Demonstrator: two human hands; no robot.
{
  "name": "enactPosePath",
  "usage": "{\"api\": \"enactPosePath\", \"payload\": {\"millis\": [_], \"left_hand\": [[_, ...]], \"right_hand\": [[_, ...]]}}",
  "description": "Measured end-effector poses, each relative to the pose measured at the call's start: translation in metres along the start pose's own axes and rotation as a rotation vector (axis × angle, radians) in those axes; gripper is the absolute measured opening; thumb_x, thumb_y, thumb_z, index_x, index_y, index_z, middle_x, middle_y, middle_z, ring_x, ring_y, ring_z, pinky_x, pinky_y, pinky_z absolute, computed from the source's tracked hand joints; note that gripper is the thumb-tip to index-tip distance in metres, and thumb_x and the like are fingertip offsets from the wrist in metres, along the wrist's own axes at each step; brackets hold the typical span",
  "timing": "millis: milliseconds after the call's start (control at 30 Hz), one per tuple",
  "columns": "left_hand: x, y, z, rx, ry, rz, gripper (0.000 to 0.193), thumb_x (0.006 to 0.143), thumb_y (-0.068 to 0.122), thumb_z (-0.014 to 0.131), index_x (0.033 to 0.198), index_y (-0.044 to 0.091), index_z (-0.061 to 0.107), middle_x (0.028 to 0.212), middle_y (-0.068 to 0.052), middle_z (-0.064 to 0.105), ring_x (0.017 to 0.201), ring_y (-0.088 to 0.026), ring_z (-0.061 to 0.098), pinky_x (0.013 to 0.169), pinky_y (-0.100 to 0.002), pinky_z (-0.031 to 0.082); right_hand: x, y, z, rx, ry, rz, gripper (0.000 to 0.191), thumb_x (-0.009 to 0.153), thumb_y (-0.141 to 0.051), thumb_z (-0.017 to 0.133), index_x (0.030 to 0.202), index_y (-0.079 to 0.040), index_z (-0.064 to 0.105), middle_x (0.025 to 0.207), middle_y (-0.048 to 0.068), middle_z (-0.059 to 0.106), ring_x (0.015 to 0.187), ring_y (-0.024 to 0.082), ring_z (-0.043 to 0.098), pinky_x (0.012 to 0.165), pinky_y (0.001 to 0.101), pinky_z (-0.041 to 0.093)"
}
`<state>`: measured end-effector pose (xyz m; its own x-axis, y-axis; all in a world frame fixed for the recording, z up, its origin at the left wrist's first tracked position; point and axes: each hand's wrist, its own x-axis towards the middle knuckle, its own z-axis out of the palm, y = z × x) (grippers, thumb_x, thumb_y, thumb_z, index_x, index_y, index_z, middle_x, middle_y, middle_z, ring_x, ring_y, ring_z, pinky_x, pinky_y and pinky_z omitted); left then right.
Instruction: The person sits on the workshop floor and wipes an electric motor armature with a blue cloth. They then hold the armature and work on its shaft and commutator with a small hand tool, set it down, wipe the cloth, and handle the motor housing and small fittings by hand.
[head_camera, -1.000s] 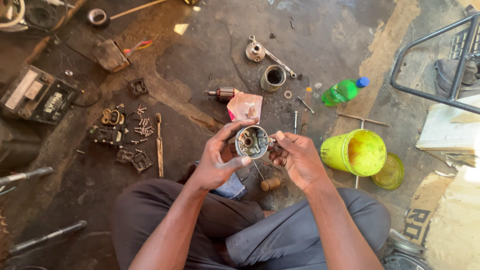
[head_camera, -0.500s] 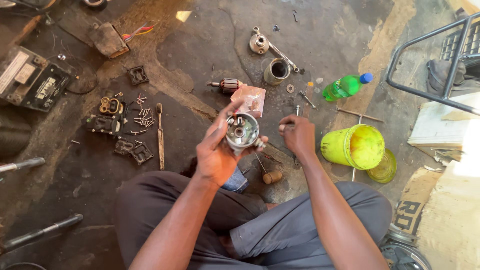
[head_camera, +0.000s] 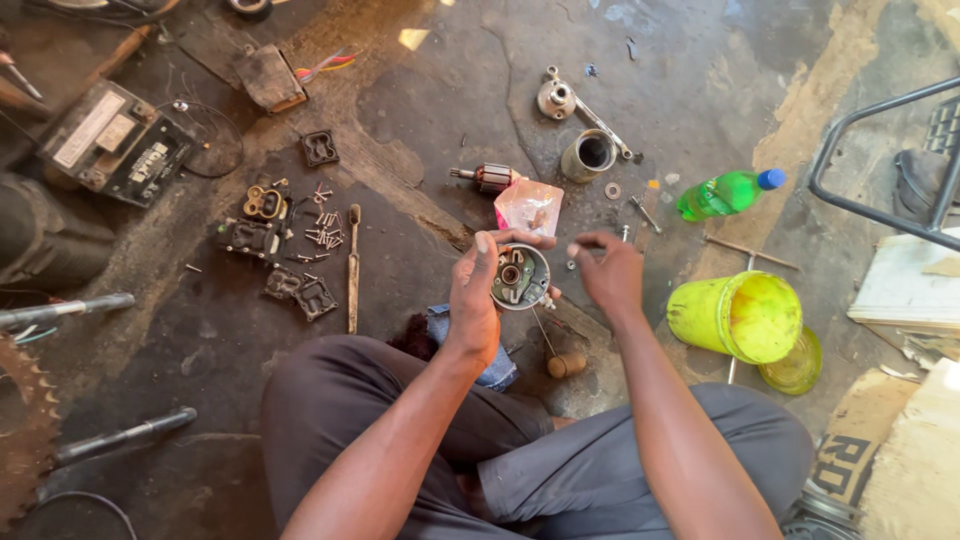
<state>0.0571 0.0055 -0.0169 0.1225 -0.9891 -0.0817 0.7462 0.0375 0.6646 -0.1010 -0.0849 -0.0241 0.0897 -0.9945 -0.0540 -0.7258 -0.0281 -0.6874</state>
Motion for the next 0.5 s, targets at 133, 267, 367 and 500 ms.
{"api": "enactPosePath", "payload": {"millis": [133,267,367,500], "left_hand": [[0.001,-0.003,-0.005,0.045,0.024,0.028,0.062,0.107,0.056,0.044,0.121,-0.003,0.061,0.118,-0.018,0.072,0.084,-0.02,0.073,0.078,-0.036,0.062],[0.003,-0.005,-0.009,0.074,0.054,0.063,0.064,0.111,0.056,0.043,0.125,-0.004,0.061,0.121,-0.017,0.072,0.094,-0.017,0.07,0.086,-0.032,0.059],[0.003,-0.005,-0.009,0.065,0.041,0.048,0.063,0.109,0.056,0.042,0.125,-0.002,0.06,0.121,-0.017,0.072,0.093,-0.021,0.073,0.085,-0.034,0.061],[0.001,-0.005,-0.007,0.096,0.005,0.059,0.063,0.107,0.057,0.041,0.126,-0.001,0.058,0.121,-0.017,0.072,0.095,-0.024,0.075,0.083,-0.037,0.063]], "right_hand": [[-0.014,-0.018,-0.025,0.407,-0.297,0.082,0.027,0.097,-0.025,0.067,0.102,0.0,0.077,0.081,0.006,0.074,0.069,0.009,0.063,0.059,0.0265,0.049],[-0.037,-0.03,-0.048,0.534,-0.548,0.029,0.034,0.099,-0.027,0.059,0.111,0.001,0.073,0.086,0.002,0.072,0.071,0.007,0.064,0.058,0.0241,0.051],[-0.04,-0.028,-0.051,0.353,-0.635,0.129,0.036,0.095,-0.029,0.062,0.118,-0.003,0.072,0.085,0.004,0.073,0.07,0.007,0.062,0.056,0.0243,0.05],[-0.036,-0.016,-0.043,0.525,-0.803,0.16,0.036,0.097,-0.032,0.058,0.115,-0.004,0.07,0.086,0.004,0.075,0.07,0.009,0.067,0.054,0.0253,0.054]]}}
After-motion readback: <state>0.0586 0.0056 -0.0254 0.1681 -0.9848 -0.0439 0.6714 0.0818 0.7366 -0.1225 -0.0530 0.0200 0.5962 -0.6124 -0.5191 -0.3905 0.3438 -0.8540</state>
